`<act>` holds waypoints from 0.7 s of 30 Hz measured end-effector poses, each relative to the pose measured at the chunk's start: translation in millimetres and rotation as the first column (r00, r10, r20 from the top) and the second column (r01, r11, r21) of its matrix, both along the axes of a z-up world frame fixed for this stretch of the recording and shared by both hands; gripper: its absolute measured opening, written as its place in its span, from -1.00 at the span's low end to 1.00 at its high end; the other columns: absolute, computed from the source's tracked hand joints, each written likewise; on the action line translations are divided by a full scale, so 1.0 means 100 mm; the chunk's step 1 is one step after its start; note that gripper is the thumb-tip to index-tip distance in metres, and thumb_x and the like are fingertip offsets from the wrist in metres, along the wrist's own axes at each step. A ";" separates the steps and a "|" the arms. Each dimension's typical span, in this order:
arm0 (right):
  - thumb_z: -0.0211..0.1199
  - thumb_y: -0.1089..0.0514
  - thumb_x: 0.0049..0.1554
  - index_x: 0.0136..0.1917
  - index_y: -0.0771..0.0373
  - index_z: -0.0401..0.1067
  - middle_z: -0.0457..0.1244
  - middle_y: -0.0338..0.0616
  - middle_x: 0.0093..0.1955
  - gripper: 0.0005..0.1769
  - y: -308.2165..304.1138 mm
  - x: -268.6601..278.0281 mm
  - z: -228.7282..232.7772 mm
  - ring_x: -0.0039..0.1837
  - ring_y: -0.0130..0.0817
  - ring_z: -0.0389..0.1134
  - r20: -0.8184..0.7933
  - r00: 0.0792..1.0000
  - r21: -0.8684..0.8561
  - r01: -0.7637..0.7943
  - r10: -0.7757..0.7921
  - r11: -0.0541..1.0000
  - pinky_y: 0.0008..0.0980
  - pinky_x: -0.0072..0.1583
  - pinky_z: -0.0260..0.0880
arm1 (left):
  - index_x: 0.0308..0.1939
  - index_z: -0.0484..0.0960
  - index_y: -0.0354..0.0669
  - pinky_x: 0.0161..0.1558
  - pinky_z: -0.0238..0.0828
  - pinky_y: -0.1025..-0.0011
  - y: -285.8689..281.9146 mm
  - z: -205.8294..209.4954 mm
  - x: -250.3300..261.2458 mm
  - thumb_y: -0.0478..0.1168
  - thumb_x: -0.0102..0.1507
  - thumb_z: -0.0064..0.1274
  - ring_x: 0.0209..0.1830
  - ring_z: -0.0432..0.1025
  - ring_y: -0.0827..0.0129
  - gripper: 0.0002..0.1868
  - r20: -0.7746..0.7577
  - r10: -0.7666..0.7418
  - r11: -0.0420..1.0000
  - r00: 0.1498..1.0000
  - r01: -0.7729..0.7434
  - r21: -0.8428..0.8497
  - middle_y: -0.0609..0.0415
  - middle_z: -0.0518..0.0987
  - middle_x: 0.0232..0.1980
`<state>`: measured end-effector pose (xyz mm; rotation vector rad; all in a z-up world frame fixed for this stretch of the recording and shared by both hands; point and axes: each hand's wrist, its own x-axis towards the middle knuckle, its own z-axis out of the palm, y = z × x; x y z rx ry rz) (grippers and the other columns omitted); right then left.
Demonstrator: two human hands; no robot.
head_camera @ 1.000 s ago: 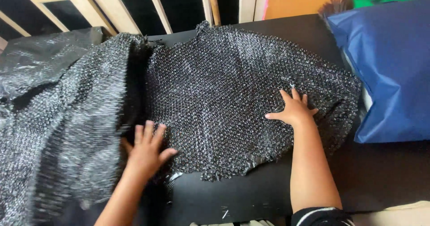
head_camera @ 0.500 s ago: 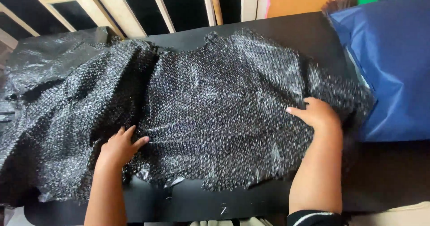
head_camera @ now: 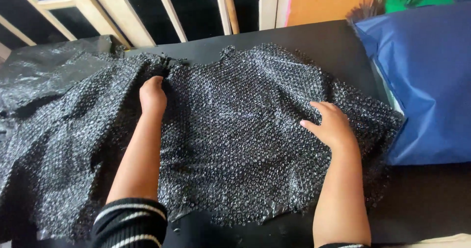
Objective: Packaging a pillow by dusting it, wrapping it in bubble wrap, and securing it with tape.
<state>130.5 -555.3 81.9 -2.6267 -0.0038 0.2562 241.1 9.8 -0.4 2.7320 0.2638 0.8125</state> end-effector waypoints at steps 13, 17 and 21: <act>0.49 -0.21 -0.04 0.61 -0.03 0.13 -0.14 -0.20 0.72 0.05 -0.08 0.31 -0.21 0.73 0.06 -0.29 -0.206 0.965 -0.052 0.155 -0.162 0.987 0.74 0.40 -0.24 | 0.65 -0.20 -0.07 0.54 -0.02 -0.11 -0.49 1.30 -0.22 -0.11 -0.18 0.66 0.59 0.08 -0.22 0.56 -0.277 0.027 0.926 0.961 -0.129 -0.356 -0.47 0.19 0.56; 0.48 -0.23 -0.04 0.61 -0.03 0.12 -0.14 -0.18 0.72 0.06 -0.02 0.31 -0.14 0.74 0.07 -0.31 -0.214 0.960 -0.062 0.173 -0.182 0.983 0.74 0.41 -0.28 | 0.64 -0.13 -0.09 0.57 -0.04 -0.06 0.09 0.70 0.14 -0.09 -0.03 0.62 0.58 0.11 -0.17 0.40 -0.261 0.020 0.876 0.965 -0.143 -0.461 -0.43 0.22 0.55; 0.43 -0.22 0.02 0.64 -0.04 0.04 -0.24 -0.25 0.75 0.05 0.06 0.28 -0.02 0.75 0.01 -0.39 -0.249 0.947 -0.078 0.188 -0.202 0.979 0.66 0.47 -0.37 | 0.57 0.21 0.02 0.50 0.11 -0.04 0.30 0.20 0.35 0.27 0.11 0.43 0.55 0.14 -0.06 0.10 -0.269 -0.017 0.947 0.963 -0.071 -0.313 -0.33 0.11 0.57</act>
